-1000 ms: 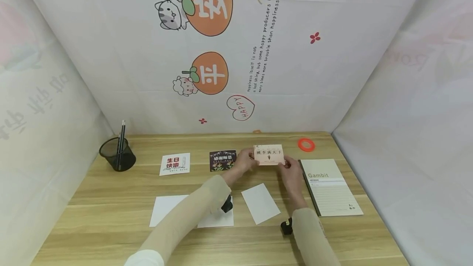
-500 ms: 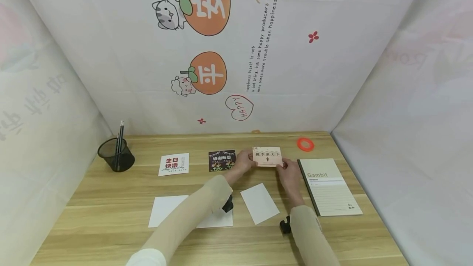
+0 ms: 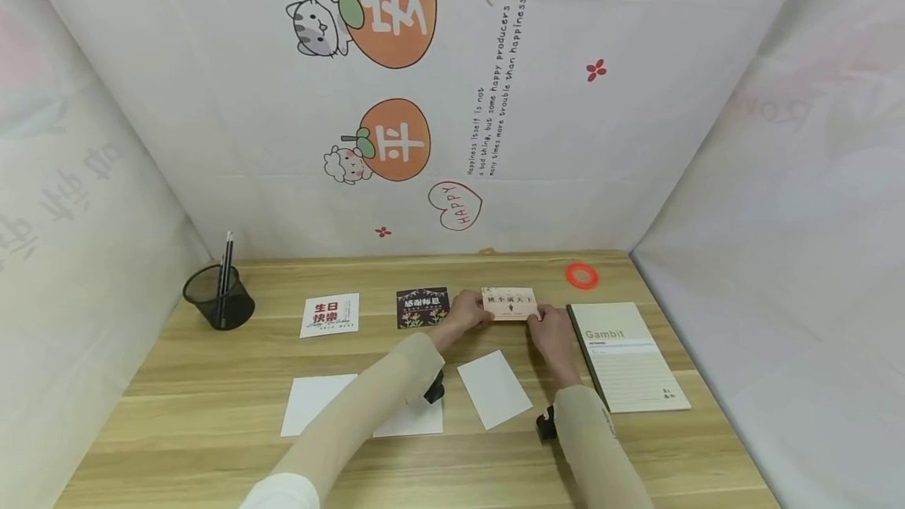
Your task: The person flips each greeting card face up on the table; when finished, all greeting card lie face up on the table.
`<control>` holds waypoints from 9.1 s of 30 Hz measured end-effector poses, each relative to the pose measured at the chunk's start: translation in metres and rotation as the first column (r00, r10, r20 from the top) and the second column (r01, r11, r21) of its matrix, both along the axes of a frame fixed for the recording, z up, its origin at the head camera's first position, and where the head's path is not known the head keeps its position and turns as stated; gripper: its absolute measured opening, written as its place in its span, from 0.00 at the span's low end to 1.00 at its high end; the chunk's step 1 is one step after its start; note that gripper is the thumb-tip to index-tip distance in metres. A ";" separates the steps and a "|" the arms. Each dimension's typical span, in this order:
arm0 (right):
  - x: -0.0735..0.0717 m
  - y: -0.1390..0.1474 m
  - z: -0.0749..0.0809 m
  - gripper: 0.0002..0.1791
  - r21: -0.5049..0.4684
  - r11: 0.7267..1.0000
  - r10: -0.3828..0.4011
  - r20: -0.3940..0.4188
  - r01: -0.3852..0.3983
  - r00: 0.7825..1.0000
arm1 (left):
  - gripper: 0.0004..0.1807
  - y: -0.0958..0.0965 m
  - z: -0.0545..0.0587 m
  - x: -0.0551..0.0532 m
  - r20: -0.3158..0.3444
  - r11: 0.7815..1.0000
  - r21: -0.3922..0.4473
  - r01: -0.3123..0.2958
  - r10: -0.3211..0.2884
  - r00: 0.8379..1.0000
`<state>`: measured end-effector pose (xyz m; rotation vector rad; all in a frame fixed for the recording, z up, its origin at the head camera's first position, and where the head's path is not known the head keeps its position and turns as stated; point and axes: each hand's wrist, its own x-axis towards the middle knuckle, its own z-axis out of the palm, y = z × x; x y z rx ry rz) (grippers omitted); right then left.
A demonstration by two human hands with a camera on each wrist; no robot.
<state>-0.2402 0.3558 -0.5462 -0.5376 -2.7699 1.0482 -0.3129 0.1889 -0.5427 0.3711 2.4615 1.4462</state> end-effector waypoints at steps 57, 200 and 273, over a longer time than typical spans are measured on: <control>0.056 -0.027 0.002 0.14 0.155 0.969 0.206 -0.075 -0.192 0.976 | 0.41 -0.067 0.003 0.098 -0.384 0.717 -0.679 0.160 -0.532 0.755; 0.100 -0.019 0.017 0.13 0.074 0.983 0.178 -0.620 -0.169 0.764 | 0.09 -0.092 0.023 0.106 -0.633 0.888 -0.408 0.211 -0.442 0.636; 0.100 -0.033 0.021 0.12 -0.192 0.939 0.277 -0.066 -0.284 0.959 | 0.08 -0.082 0.016 0.079 -0.184 0.940 0.017 0.341 -0.332 0.925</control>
